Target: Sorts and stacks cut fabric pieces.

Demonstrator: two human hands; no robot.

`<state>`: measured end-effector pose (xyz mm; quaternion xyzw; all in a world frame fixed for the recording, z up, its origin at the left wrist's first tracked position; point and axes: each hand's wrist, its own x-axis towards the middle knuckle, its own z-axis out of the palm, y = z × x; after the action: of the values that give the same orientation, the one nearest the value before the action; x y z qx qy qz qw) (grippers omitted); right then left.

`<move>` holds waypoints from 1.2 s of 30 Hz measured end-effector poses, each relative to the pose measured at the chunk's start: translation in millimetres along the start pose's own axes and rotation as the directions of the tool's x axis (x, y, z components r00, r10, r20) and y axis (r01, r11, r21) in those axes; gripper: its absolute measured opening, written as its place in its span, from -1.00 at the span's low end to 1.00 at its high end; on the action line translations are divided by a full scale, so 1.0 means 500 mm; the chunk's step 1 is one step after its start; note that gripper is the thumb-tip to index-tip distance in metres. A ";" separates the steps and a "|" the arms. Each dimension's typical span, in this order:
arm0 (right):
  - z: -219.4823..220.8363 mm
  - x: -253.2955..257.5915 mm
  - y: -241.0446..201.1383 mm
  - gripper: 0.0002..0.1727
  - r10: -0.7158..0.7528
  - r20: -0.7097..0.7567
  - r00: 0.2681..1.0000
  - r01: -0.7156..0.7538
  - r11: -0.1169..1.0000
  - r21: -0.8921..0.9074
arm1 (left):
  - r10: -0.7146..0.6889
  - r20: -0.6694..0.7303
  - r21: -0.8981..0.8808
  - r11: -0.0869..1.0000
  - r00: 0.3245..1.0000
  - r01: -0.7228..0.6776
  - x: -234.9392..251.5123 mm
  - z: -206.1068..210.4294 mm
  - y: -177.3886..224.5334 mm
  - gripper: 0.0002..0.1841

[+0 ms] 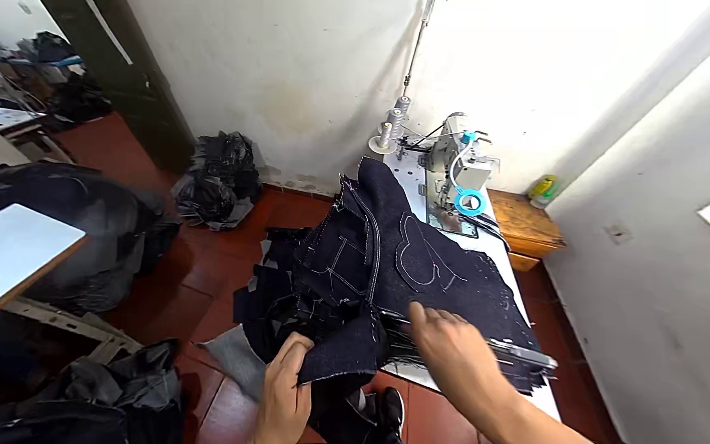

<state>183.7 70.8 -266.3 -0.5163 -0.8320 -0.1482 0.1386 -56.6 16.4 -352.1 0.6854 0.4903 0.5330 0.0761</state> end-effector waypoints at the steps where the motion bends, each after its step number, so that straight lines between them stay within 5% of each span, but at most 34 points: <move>1: 0.010 -0.002 -0.019 -0.84 -0.004 -0.025 1.000 0.003 1.000 -0.029 | 0.029 -0.013 0.043 0.999 0.999 -0.029 -0.005 0.000 0.015 -0.67; 7: 0.080 0.035 -0.026 -0.88 -0.259 -0.200 0.945 0.229 0.960 -0.161 | -0.057 -0.050 0.245 0.967 0.997 0.068 -0.038 0.032 0.120 -0.85; 17: 0.084 0.018 -0.019 -0.88 -0.326 -0.234 0.916 0.284 0.939 -0.196 | -0.290 0.032 -0.057 0.955 0.956 0.292 -0.060 0.080 0.251 -0.97; 21: 0.087 0.011 0.003 -0.83 -0.324 -0.369 0.871 0.289 0.946 -0.148 | -0.197 -0.132 -0.069 0.979 0.971 0.189 -0.049 0.060 0.203 -0.93; 26: 0.104 0.007 -0.035 -0.88 -0.239 -0.365 0.900 0.194 0.969 -0.154 | -0.103 0.004 0.028 0.994 0.995 0.103 -0.038 0.049 0.228 -0.94; 29: 0.079 0.020 -0.026 -0.85 -0.107 -0.217 0.970 0.094 0.993 -0.072 | -0.133 0.025 0.095 0.987 0.991 0.131 -0.046 0.033 0.226 -0.96; 32: -0.001 0.048 0.015 -0.62 0.065 0.168 0.984 -0.091 0.984 0.154 | -0.172 -0.018 0.109 0.979 0.985 0.173 -0.066 0.001 0.197 -0.90; 34: -0.050 0.029 0.051 -0.53 0.077 0.195 0.978 -0.152 0.901 0.406 | -0.199 -0.072 0.119 0.971 0.977 0.206 -0.081 -0.023 0.194 -0.88; 36: -0.107 -0.034 0.056 -0.34 0.025 0.441 0.897 -0.333 0.695 0.638 | -0.191 -0.101 0.164 0.965 0.976 0.205 -0.095 -0.039 0.200 -0.89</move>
<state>220.2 48.0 -220.9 -0.5241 -0.7797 0.3004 0.1646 -11.1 -78.4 -312.5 0.6138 0.6037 0.5065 0.0482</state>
